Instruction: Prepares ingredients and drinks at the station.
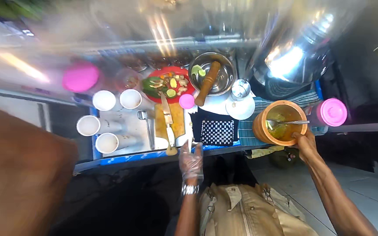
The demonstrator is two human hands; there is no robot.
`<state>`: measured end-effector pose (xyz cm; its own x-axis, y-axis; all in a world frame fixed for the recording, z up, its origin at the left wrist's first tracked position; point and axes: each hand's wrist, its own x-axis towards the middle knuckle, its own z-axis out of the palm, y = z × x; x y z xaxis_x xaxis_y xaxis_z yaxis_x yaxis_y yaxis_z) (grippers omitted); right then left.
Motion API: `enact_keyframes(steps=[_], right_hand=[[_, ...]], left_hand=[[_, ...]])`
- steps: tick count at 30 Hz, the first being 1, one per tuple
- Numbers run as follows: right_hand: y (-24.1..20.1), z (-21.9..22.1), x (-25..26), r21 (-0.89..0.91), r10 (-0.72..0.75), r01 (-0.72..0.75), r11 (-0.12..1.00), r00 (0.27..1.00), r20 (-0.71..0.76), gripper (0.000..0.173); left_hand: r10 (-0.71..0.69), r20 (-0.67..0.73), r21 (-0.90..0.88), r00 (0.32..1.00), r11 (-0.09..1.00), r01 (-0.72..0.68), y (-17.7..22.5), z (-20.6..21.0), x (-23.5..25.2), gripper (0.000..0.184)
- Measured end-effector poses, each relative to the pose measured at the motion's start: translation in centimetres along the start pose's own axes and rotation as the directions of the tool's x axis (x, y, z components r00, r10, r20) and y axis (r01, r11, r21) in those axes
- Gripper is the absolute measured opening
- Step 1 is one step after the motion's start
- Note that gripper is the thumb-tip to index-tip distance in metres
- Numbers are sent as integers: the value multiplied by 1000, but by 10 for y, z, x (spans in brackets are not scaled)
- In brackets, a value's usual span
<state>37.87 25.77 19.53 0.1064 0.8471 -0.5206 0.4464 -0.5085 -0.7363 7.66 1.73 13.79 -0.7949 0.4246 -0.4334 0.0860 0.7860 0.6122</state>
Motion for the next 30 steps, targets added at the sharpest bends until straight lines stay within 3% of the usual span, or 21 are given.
enact_keyframes(steps=[3,6,8,9,10,12,14,15,17,19,20,22,24,27,30], right_hand=[[2,2,1,15,46,-47,999,999,14,52],[4,-5,-3,-24,64,-63,998,997,40,48],[13,-16,-13,-78,-14,14,997,1000,1,59],[21,-21,-23,-133,-132,124,983,990,-54,61],[31,-26,-36,-193,-291,267,944,951,-107,60],[50,-26,-62,-285,-608,557,780,783,-132,55],[57,-7,-87,-262,-787,759,596,617,-2,41],[55,9,-97,-215,-810,809,548,577,107,31],[44,54,-102,-151,-746,847,510,522,413,21],[27,108,-89,-236,-437,776,584,546,714,26],[22,137,-80,-298,-283,731,614,556,781,31],[22,193,-66,-376,-204,722,581,576,792,34],[31,234,-58,-413,-317,769,487,597,737,42],[27,271,-37,-471,-422,811,348,584,693,85],[9,287,-11,-594,-313,761,261,649,694,112]], left_hand=[[-70,-33,60,997,996,72,-6,35,32,64],[-30,-21,174,999,984,33,-12,65,56,75],[10,-15,208,1000,978,-6,-13,78,56,69],[25,-7,194,1000,981,-23,-10,80,53,66],[32,13,180,999,983,-34,-7,81,49,65],[25,50,151,998,988,-32,-6,83,43,69],[30,53,107,998,994,-36,-8,78,42,67],[34,43,96,999,995,-38,-10,73,42,64],[39,-39,69,998,997,-36,-14,59,43,55],[0,-203,67,979,998,14,-18,43,44,47],[-28,-290,66,957,997,49,-22,36,47,45],[-119,-391,64,913,986,156,-34,24,58,49],[-197,-390,78,899,966,246,-46,17,70,61],[-251,-310,135,917,943,304,-55,11,81,66],[-263,-276,139,925,941,309,-61,10,84,60]])
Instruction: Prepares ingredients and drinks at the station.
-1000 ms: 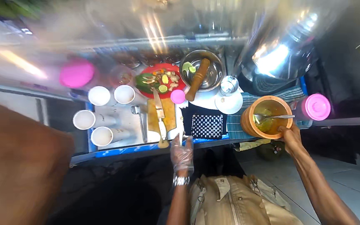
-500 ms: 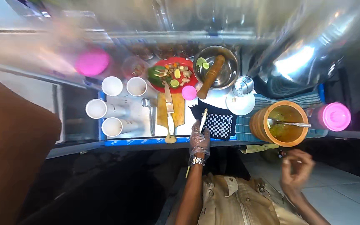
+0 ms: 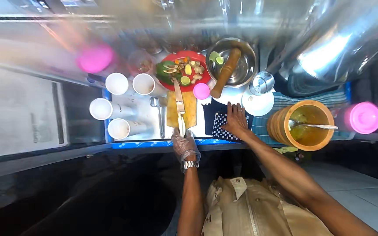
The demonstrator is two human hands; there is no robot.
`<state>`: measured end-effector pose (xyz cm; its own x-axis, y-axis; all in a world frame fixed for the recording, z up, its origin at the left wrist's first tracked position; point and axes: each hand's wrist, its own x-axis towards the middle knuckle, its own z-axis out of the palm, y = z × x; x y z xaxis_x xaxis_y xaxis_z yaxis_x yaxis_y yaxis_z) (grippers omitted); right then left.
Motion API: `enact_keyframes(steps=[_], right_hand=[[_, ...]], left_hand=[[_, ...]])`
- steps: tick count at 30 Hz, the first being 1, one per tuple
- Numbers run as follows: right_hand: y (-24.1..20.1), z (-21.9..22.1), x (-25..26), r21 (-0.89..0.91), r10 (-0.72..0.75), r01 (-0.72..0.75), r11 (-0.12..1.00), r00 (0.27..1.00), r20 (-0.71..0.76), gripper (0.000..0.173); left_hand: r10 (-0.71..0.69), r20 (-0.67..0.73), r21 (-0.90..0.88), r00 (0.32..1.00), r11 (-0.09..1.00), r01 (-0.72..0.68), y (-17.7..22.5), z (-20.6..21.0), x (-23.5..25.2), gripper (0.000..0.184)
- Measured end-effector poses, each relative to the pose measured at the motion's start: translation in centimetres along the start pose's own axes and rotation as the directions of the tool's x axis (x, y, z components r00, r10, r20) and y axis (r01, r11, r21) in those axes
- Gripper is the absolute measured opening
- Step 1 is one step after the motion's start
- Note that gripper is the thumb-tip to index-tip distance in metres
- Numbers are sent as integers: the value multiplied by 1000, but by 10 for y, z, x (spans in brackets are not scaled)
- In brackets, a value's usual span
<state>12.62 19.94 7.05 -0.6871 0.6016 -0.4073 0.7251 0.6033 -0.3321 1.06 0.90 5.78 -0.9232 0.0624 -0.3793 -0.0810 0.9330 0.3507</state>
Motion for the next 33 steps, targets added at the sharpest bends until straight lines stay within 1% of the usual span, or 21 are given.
enact_keyframes(steps=[2,3,7,8,9,11,13,14,15,16,17,18,19,20,21,22,23,25,28,31,33], right_hand=[[4,-4,11,-47,16,-13,999,998,58,112],[5,-5,14,-48,8,-4,999,997,79,106],[9,-4,8,-23,-105,109,994,983,152,57],[9,-5,5,-34,-136,143,989,978,159,50],[11,-7,3,-56,-147,158,986,976,163,47],[14,-10,0,-95,-115,133,987,979,169,49],[14,-12,-4,-102,-80,94,990,988,130,56],[11,-12,-8,-89,-89,95,992,994,61,65],[6,-12,-14,-57,-115,113,992,993,-27,77],[-1,-9,-22,-19,-138,137,990,986,-95,82],[-9,-5,-29,20,-164,169,985,974,-154,76],[-18,3,-33,64,-186,202,977,963,-197,62],[-29,12,-34,127,-197,225,966,959,-205,48],[-42,18,-33,215,-196,232,949,965,-174,37],[-57,24,-32,313,-190,222,924,973,-129,31],[-73,27,-31,397,-182,199,896,980,-82,29],[-90,28,-28,460,-178,182,869,983,-52,30],[-123,36,-13,498,-162,156,853,986,-31,37],[-159,48,12,399,-104,65,915,992,77,54],[-174,54,24,328,-34,-11,944,990,133,65],[-171,45,19,334,19,-78,939,984,178,73]], left_hand=[[-11,-11,-35,1000,999,11,0,0,1,59],[-16,-21,-58,1000,998,15,0,0,1,58],[-1,-55,-91,998,996,-4,-4,0,0,52],[8,-51,-87,999,996,-12,-4,-1,0,52],[14,-46,-79,999,997,-18,-5,-1,0,52],[25,-31,-76,999,997,-27,-6,-1,-3,51],[34,-8,-70,999,997,-34,-8,0,-8,52],[33,-2,-75,999,997,-33,-8,0,-9,52],[30,-3,-84,1000,996,-30,-7,-1,-11,53],[25,-7,-96,1000,995,-25,-7,-2,-13,55],[18,-18,-104,1000,994,-20,-7,-3,-15,59],[19,-38,-106,999,994,-23,-6,-4,-18,61],[29,-64,-91,998,995,-34,-5,-7,-21,61],[35,-92,-75,995,996,-42,-4,-9,-24,59],[34,-110,-71,993,997,-42,-4,-11,-28,55],[27,-117,-72,993,997,-36,-4,-13,-31,51],[19,-124,-71,992,997,-28,-4,-15,-32,47],[24,-142,-58,990,998,-33,-6,-22,-32,43],[-5,-150,-88,989,996,-8,-10,-33,-32,42],[-23,-165,-102,986,995,6,-17,-38,-27,41],[-29,-158,-113,987,994,11,-22,-35,-24,41]])
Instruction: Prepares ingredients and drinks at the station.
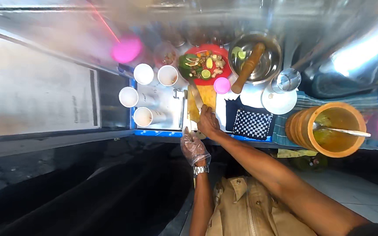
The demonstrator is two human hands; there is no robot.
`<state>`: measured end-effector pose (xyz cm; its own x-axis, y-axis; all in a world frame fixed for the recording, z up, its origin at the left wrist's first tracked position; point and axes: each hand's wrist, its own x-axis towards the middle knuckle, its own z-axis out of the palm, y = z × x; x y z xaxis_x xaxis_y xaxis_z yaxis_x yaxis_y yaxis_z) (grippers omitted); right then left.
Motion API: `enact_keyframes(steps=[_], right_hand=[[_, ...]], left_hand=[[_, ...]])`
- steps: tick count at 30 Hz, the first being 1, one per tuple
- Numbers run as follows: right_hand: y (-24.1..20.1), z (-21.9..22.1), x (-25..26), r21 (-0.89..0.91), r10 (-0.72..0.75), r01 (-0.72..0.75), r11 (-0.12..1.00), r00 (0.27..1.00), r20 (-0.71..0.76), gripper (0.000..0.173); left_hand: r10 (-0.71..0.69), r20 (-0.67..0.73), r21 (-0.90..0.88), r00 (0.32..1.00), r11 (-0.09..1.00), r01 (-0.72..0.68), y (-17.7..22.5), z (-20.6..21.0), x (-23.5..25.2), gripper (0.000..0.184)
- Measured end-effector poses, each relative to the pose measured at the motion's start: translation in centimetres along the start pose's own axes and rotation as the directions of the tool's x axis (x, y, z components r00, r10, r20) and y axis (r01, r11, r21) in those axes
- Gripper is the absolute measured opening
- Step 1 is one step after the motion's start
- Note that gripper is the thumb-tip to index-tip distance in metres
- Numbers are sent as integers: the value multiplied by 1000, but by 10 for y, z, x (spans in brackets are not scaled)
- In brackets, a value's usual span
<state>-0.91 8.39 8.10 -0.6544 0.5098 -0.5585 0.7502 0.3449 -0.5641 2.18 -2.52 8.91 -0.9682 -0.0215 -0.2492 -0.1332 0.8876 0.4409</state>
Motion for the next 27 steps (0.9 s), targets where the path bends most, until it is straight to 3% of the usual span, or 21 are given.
enact_keyframes(steps=[4,11,17,27], right_hand=[[40,-25,-49,113,1,4,994,999,-41,68],[103,-55,-72,-112,-100,96,989,994,-33,42],[98,-57,-71,-245,-197,185,952,980,-25,36],[93,-57,-65,-341,-173,166,925,985,10,28]], left_hand=[[56,48,21,997,998,-57,-5,12,5,40],[296,146,171,944,932,-319,3,39,11,36],[343,153,235,927,898,-372,7,50,11,37],[282,167,250,945,915,-317,13,46,9,38]])
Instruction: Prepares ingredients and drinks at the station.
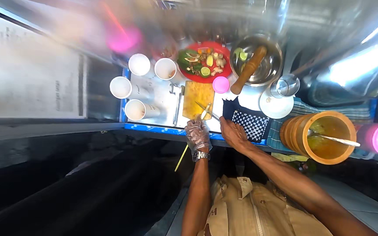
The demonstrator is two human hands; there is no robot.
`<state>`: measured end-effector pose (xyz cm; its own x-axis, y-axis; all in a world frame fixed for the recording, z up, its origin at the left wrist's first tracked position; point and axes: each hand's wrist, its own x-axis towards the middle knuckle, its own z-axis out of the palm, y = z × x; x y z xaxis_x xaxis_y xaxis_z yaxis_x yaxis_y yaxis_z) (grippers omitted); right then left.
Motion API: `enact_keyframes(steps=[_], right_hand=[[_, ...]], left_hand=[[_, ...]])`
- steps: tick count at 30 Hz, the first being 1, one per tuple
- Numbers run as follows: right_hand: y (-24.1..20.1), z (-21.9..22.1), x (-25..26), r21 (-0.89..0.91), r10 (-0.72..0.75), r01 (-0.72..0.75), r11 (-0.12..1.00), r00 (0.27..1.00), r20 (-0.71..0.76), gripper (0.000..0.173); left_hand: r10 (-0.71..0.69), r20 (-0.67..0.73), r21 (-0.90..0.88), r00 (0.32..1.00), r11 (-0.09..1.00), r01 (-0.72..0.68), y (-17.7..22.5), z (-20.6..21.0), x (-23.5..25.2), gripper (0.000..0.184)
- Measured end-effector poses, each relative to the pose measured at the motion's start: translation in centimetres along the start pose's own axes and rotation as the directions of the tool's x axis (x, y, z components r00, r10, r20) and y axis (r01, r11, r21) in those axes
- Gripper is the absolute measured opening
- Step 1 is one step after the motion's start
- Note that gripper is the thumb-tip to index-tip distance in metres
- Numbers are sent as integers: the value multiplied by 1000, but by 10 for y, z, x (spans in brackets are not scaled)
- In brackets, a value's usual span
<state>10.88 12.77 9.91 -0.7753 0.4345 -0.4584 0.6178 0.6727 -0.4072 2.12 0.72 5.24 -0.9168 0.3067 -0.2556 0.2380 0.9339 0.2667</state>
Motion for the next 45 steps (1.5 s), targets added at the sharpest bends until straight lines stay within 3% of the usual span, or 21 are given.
enact_keyframes(steps=[8,14,19,22,25,30,33,36,39,42,45], right_hand=[[-10,-9,0,-22,-8,10,1000,997,81,38],[-29,-28,15,0,37,-38,999,978,206,32],[-28,-24,33,-37,36,-27,999,955,294,35],[-16,-19,18,68,-27,16,998,986,165,35],[-4,14,29,59,-23,17,998,993,117,35],[-16,-1,46,14,13,-17,1000,962,272,43],[-10,5,35,93,-6,-9,996,987,163,40],[-2,6,44,103,-29,7,995,976,216,33],[16,-2,41,176,-139,113,978,979,146,30],[28,-6,13,242,-32,26,970,999,21,33],[44,6,9,53,40,-32,998,986,-163,36]], left_hand=[[89,-92,-123,992,987,-100,7,10,15,33],[63,-108,-35,992,997,-67,11,13,25,34],[183,-34,-62,983,981,-185,-10,8,14,38],[264,-28,-144,964,953,-265,-21,3,21,34],[240,-22,-85,971,967,-241,-20,10,26,34],[219,29,-18,975,976,-218,-17,4,23,37],[151,38,-43,988,988,-149,-8,0,24,38],[-141,-77,-158,987,979,127,-2,3,11,42],[-268,-121,-244,956,942,233,5,-6,13,48],[-163,-62,-246,985,958,144,14,-15,25,60],[-15,78,-107,997,994,23,44,-24,56,59]])
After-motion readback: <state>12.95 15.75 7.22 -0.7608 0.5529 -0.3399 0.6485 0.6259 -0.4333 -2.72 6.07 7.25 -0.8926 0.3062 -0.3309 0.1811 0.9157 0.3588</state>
